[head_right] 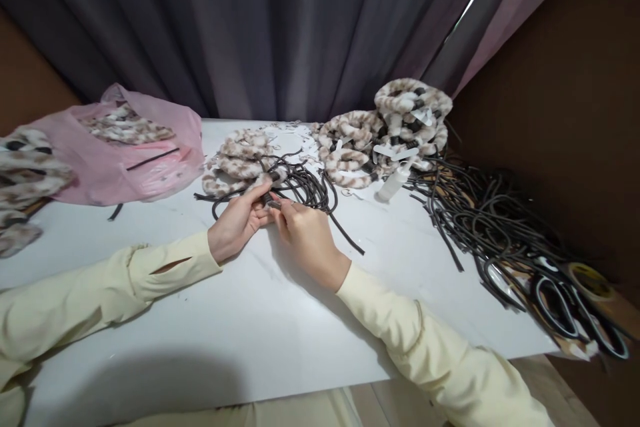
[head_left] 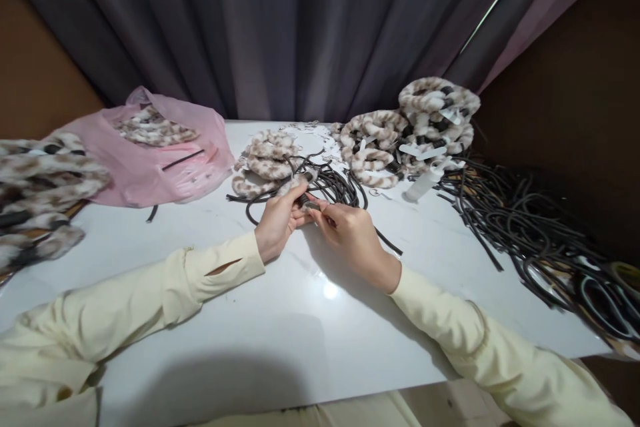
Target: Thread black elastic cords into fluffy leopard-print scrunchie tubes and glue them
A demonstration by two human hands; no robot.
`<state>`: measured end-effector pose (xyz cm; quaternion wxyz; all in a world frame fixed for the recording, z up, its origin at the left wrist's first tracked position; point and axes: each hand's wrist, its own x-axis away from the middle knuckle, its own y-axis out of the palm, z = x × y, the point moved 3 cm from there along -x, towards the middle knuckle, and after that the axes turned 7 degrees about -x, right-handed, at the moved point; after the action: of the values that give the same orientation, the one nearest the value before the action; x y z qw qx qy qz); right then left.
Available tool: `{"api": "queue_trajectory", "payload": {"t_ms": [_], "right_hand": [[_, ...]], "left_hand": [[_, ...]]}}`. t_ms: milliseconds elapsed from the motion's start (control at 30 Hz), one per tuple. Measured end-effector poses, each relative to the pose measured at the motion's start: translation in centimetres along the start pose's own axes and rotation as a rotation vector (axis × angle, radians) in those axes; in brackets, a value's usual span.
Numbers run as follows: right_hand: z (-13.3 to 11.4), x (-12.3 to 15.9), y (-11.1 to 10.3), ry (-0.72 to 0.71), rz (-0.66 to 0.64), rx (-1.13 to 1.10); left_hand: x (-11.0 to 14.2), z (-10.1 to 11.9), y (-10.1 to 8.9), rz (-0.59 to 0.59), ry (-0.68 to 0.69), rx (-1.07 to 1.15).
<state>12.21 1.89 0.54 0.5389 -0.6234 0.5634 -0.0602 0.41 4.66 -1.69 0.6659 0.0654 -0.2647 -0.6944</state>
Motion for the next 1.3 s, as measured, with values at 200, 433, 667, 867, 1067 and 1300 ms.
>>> {"api": "queue_trajectory", "payload": {"t_ms": [200, 433, 667, 867, 1067, 1300], "right_hand": [[-0.2, -0.6, 0.2, 0.121, -0.054, -0.050], [-0.6, -1.4, 0.1, 0.212, -0.094, -0.037], [0.0, -1.3, -0.5, 0.194, -0.057, -0.055], [0.1, -0.9, -0.9, 0.173, -0.019, -0.064], [-0.1, -0.5, -2.7, 0.170, 0.016, -0.127], [0.1, -0.6, -2.7, 0.066, 0.020, -0.022]], "left_hand": [[0.2, -0.4, 0.3, 0.064, 0.080, 0.003], [-0.2, -0.4, -0.1, 0.057, 0.099, -0.025], [0.2, -0.2, 0.1, -0.071, 0.099, -0.143], [-0.2, -0.4, -0.3, -0.082, 0.098, -0.219], [-0.3, -0.2, -0.5, -0.054, 0.070, -0.219], [-0.2, 0.0, -0.6, -0.061, 0.060, -0.217]]}}
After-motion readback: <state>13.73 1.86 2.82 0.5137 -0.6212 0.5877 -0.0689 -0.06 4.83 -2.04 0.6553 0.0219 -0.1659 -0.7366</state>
